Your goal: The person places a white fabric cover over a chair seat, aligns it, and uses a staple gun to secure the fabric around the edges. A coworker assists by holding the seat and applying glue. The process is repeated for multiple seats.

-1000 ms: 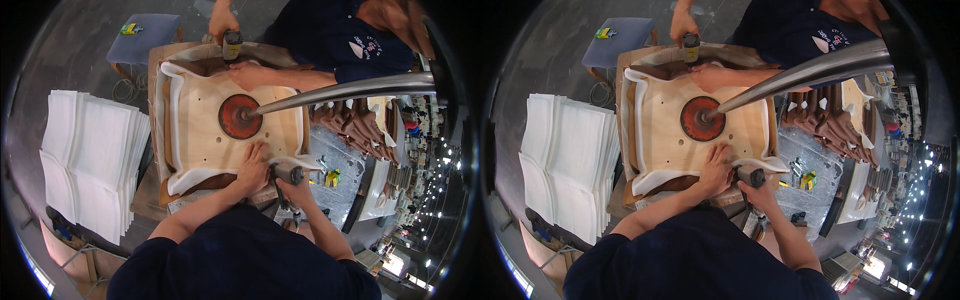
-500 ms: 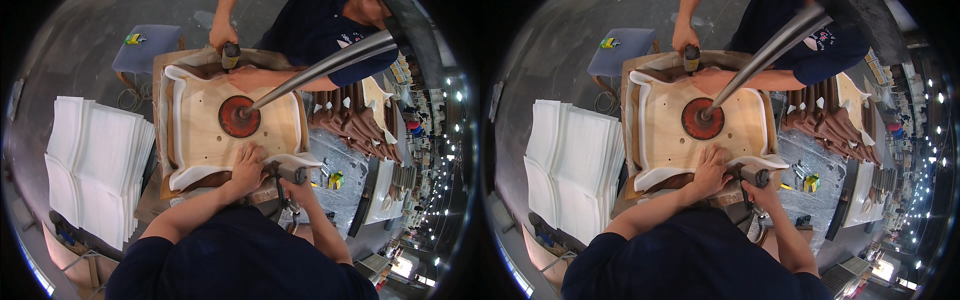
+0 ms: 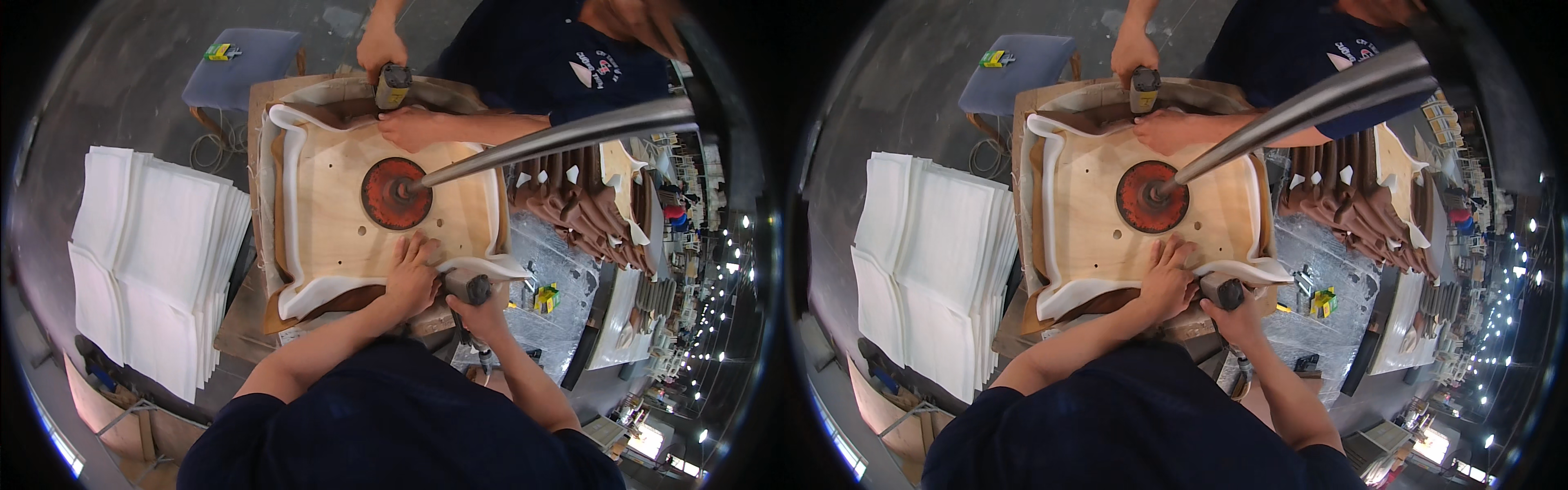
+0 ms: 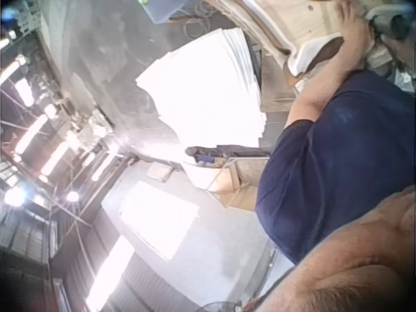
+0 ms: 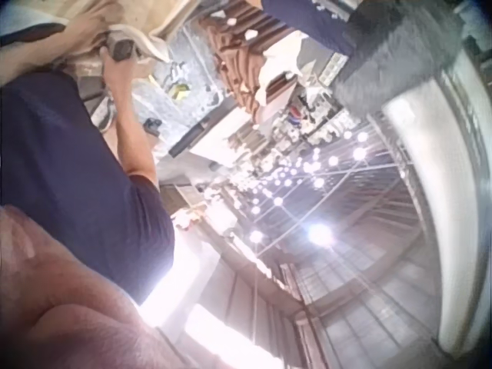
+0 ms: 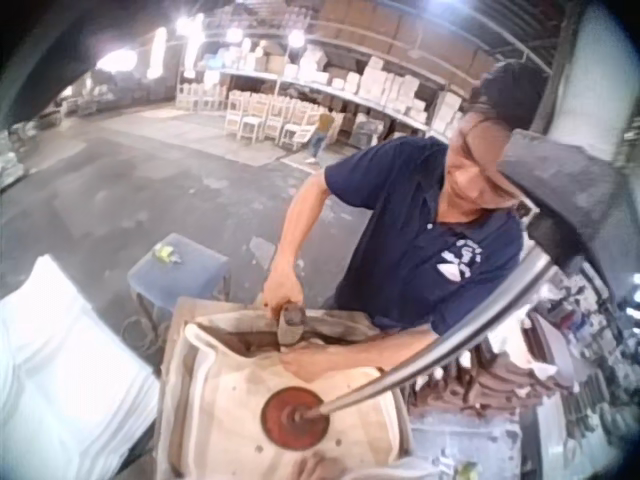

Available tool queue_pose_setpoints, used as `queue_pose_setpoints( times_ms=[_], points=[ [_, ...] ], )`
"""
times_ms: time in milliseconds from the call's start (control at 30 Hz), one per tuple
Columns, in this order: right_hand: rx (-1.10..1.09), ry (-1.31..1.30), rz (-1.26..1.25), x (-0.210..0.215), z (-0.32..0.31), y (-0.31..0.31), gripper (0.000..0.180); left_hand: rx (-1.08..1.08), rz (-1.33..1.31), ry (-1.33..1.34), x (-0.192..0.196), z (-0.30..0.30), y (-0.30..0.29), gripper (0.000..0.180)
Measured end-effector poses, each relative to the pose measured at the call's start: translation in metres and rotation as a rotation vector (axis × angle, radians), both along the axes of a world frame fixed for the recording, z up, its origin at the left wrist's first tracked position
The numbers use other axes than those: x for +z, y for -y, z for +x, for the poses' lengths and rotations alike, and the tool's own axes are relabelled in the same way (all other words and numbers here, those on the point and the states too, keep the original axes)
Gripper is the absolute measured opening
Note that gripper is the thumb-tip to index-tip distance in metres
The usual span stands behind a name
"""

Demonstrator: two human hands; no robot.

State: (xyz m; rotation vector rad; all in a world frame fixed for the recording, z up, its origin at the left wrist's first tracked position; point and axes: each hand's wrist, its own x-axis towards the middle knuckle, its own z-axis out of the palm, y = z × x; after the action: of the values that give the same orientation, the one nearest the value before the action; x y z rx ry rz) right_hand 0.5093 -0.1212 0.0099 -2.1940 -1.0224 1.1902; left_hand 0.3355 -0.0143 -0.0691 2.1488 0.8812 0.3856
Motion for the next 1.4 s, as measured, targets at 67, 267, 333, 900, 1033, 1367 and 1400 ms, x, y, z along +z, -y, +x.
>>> queue_pose_setpoints(
  times_ms=[67,267,333,900,1033,1367,1400],
  points=[
    [0.008,-0.012,0.015,0.005,-0.001,-0.008,0.045,-0.048,-0.002,-0.075,0.006,-0.002,-0.006,0.030],
    [-0.238,-0.230,0.032,0.019,-0.005,0.004,0.025,-0.062,0.093,-0.057,0.028,-0.039,0.013,0.049],
    [-0.274,-0.249,0.095,0.020,-0.009,0.010,0.023,-0.029,0.108,-0.066,0.022,-0.043,0.016,0.052],
    [-0.148,-0.268,-0.047,0.019,-0.021,0.008,0.022,0.087,0.070,0.017,-0.007,-0.020,0.014,0.022],
    [-0.072,-0.145,-0.155,0.018,-0.018,-0.005,0.041,0.100,0.070,0.048,-0.004,-0.021,0.011,0.020],
    [-0.189,-0.247,-0.062,0.015,-0.014,0.016,0.040,0.096,-0.152,0.079,0.046,-0.069,-0.009,0.026],
    [-0.232,-0.271,-0.027,0.014,-0.016,0.024,0.045,0.063,-0.149,0.086,0.042,-0.072,-0.002,0.027]
  ],
)
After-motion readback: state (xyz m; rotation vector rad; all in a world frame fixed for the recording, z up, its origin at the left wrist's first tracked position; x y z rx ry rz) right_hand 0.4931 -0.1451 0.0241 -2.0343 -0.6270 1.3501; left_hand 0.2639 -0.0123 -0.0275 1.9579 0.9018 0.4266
